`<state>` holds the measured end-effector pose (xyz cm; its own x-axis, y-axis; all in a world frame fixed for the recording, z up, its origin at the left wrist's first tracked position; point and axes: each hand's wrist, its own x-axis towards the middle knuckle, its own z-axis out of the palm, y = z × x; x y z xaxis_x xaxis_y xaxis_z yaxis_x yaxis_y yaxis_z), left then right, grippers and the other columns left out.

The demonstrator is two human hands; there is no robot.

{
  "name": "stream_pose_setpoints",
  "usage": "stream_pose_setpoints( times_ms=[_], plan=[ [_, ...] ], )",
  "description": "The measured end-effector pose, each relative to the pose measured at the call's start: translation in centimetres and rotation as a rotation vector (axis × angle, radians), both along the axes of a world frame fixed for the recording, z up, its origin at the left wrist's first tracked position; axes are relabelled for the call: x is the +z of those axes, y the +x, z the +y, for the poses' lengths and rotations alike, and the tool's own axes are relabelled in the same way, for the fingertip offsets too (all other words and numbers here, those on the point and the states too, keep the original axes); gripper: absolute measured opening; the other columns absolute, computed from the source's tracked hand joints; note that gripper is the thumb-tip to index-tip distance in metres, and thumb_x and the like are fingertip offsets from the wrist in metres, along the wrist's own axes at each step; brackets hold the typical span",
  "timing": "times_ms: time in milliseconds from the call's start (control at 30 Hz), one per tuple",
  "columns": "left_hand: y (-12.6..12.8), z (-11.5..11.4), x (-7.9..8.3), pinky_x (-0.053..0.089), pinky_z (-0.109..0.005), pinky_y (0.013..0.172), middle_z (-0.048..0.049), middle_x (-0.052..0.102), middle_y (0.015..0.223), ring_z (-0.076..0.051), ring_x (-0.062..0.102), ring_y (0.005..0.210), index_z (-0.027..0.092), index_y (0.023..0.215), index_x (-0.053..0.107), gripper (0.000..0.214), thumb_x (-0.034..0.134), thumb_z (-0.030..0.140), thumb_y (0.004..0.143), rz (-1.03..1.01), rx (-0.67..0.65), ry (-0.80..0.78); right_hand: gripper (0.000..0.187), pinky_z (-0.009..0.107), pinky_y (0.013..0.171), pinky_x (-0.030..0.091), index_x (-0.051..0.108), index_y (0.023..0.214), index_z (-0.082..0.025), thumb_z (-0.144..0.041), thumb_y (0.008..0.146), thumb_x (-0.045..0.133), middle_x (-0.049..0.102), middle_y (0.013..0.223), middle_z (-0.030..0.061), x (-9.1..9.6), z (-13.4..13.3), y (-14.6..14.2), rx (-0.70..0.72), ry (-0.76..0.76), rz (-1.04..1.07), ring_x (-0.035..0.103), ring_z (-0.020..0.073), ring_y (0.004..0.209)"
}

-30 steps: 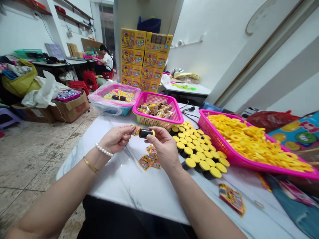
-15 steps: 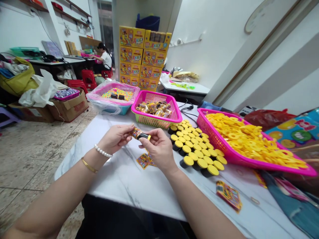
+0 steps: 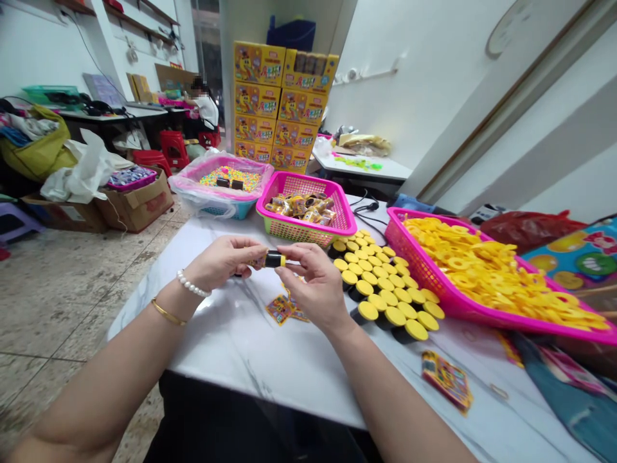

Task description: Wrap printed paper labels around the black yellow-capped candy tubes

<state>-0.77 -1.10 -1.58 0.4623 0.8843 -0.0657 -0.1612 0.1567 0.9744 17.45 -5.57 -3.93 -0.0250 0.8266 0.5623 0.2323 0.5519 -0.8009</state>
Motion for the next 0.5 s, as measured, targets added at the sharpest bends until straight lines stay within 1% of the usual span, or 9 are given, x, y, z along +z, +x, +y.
stream_pose_setpoints(
  times_ms=[67, 167, 200, 267, 333, 400, 433, 500],
  plan=[
    [0.12, 0.04, -0.18, 0.038, -0.019, 0.044, -0.0058, 0.065, 0.07, -0.008, 0.057, 0.053, 0.009, 0.073, 0.07, 0.048, 0.085, 0.052, 0.058, -0.009, -0.07, -0.047, 0.024, 0.035, 0.081, 0.061, 0.071, 0.104, -0.026, -0.025, 0.08, 0.072, 0.058, 0.107, 0.0057, 0.11, -0.09, 0.15, -0.032, 0.063, -0.088, 0.064, 0.0192, 0.095],
    [0.26, 0.02, -0.26, 0.043, -0.021, 0.044, -0.0073, 0.067, 0.07, -0.01, 0.058, 0.05, 0.009, 0.074, 0.069, 0.055, 0.081, 0.061, 0.059, -0.015, -0.171, -0.135, 0.023, 0.04, 0.087, 0.058, 0.071, 0.102, -0.027, -0.022, 0.08, 0.072, 0.065, 0.101, 0.0062, 0.37, -0.26, 0.33, -0.096, 0.237, -0.278, 0.065, 0.0217, 0.095],
    [0.23, 0.04, -0.22, 0.045, -0.021, 0.046, -0.0079, 0.067, 0.072, -0.011, 0.06, 0.051, 0.009, 0.076, 0.07, 0.057, 0.08, 0.063, 0.059, -0.018, -0.172, -0.154, 0.023, 0.041, 0.088, 0.057, 0.071, 0.101, -0.027, -0.02, 0.079, 0.072, 0.067, 0.1, 0.0061, 0.47, -0.29, 0.41, -0.114, 0.292, -0.322, 0.066, 0.0222, 0.095],
    [0.05, 0.1, -0.11, 0.048, -0.022, 0.048, -0.0094, 0.069, 0.078, -0.011, 0.061, 0.054, 0.01, 0.08, 0.07, 0.059, 0.079, 0.065, 0.059, -0.025, -0.122, -0.153, 0.024, 0.041, 0.087, 0.057, 0.07, 0.102, -0.027, -0.019, 0.08, 0.071, 0.069, 0.099, 0.0061, 0.6, -0.27, 0.59, -0.139, 0.348, -0.362, 0.066, 0.0226, 0.093],
    [-0.12, 0.16, -0.05, 0.048, -0.022, 0.05, -0.0096, 0.07, 0.082, -0.011, 0.061, 0.057, 0.011, 0.081, 0.07, 0.056, 0.082, 0.06, 0.059, -0.022, -0.067, -0.109, 0.023, 0.041, 0.084, 0.057, 0.07, 0.102, -0.026, -0.022, 0.079, 0.072, 0.07, 0.097, 0.006, 0.57, -0.16, 0.71, -0.155, 0.33, -0.359, 0.067, 0.0223, 0.089],
    [-0.06, 0.1, -0.11, 0.047, -0.021, 0.052, -0.0081, 0.069, 0.079, -0.009, 0.059, 0.057, 0.011, 0.08, 0.07, 0.047, 0.084, 0.051, 0.061, -0.001, -0.052, -0.026, 0.023, 0.04, 0.08, 0.058, 0.071, 0.099, -0.025, -0.025, 0.076, 0.076, 0.07, 0.094, 0.0056, 0.37, -0.05, 0.63, -0.158, 0.255, -0.315, 0.067, 0.0213, 0.083],
    [0.08, 0.0, -0.19, 0.047, -0.02, 0.053, -0.0068, 0.069, 0.076, -0.009, 0.058, 0.057, 0.011, 0.08, 0.071, 0.042, 0.083, 0.047, 0.064, 0.014, -0.046, 0.034, 0.023, 0.04, 0.078, 0.058, 0.072, 0.097, -0.025, -0.027, 0.075, 0.077, 0.07, 0.093, 0.0054, 0.21, 0.01, 0.5, -0.156, 0.198, -0.259, 0.067, 0.0207, 0.081],
    [0.52, -0.3, -0.36, 0.046, -0.02, 0.055, -0.0042, 0.067, 0.07, -0.008, 0.057, 0.057, 0.011, 0.082, 0.072, 0.033, 0.08, 0.04, 0.069, 0.054, -0.009, 0.182, 0.025, 0.039, 0.076, 0.059, 0.072, 0.095, -0.023, -0.029, 0.072, 0.08, 0.072, 0.092, 0.005, -0.13, 0.11, 0.09, -0.12, 0.028, -0.081, 0.069, 0.02, 0.079]
  ],
)
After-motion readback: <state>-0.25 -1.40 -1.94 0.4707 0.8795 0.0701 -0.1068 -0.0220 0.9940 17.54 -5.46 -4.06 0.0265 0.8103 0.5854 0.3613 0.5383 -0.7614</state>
